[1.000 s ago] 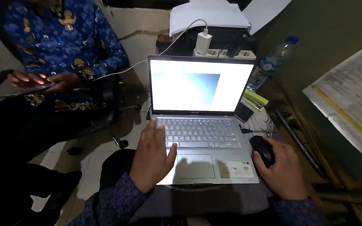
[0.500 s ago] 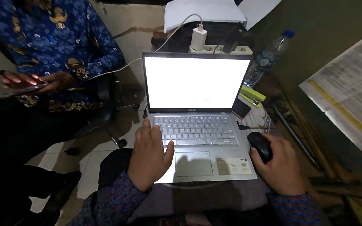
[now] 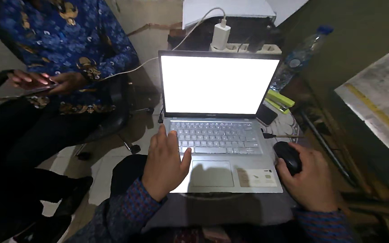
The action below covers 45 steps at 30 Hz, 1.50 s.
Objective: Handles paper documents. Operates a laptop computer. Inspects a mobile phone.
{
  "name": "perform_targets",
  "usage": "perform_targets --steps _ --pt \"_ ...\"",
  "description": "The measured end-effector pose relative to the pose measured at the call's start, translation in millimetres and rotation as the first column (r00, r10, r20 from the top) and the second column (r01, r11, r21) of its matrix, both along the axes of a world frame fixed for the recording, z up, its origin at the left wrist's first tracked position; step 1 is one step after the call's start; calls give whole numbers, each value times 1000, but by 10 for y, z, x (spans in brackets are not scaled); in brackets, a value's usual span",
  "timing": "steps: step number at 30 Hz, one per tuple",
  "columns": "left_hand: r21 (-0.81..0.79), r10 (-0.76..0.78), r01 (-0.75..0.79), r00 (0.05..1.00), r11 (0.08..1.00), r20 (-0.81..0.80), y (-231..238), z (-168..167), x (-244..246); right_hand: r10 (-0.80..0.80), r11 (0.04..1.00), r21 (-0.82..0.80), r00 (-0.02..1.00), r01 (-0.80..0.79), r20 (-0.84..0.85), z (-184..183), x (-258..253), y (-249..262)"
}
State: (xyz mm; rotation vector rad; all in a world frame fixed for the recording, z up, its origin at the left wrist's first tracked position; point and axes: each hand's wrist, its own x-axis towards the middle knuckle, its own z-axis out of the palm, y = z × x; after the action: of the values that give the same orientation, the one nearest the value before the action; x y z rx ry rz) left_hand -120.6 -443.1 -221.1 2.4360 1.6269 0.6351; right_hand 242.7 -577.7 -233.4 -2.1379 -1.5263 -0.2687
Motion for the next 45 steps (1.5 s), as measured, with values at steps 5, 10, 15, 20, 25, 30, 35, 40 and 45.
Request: perform_targets --steps 5,10,15,20,25,30,35,40,45 --pt "-14 1 -1 1000 1000 -9 9 -5 0 -22 999 33 1000 23 -13 36 -29 -15" --pt "-31 2 -2 1000 1000 -13 2 3 -3 -8 999 40 1000 9 -21 23 -19 -4" --pt "1 3 -3 1000 1000 -5 -1 -11 3 8 1000 2 1000 -8 -17 17 14 -1" --pt "-35 16 -16 1000 999 -5 -6 11 8 46 999 17 999 -46 -10 28 -7 -1" --pt "-2 6 -6 1000 1000 -6 -5 -14 12 68 997 31 998 -68 -3 23 -14 1" --pt "-39 -107 107 994 994 -15 31 7 24 96 995 35 995 -96 -4 11 5 4" --pt "-58 -162 161 987 985 -9 38 25 19 101 994 36 995 -101 5 1 6 3" --pt "-49 -162 161 987 986 -19 34 15 17 100 994 45 995 -100 4 11 -13 10" --pt "-51 -167 166 986 985 -22 42 18 22 95 994 45 995 -95 6 6 -1 6"
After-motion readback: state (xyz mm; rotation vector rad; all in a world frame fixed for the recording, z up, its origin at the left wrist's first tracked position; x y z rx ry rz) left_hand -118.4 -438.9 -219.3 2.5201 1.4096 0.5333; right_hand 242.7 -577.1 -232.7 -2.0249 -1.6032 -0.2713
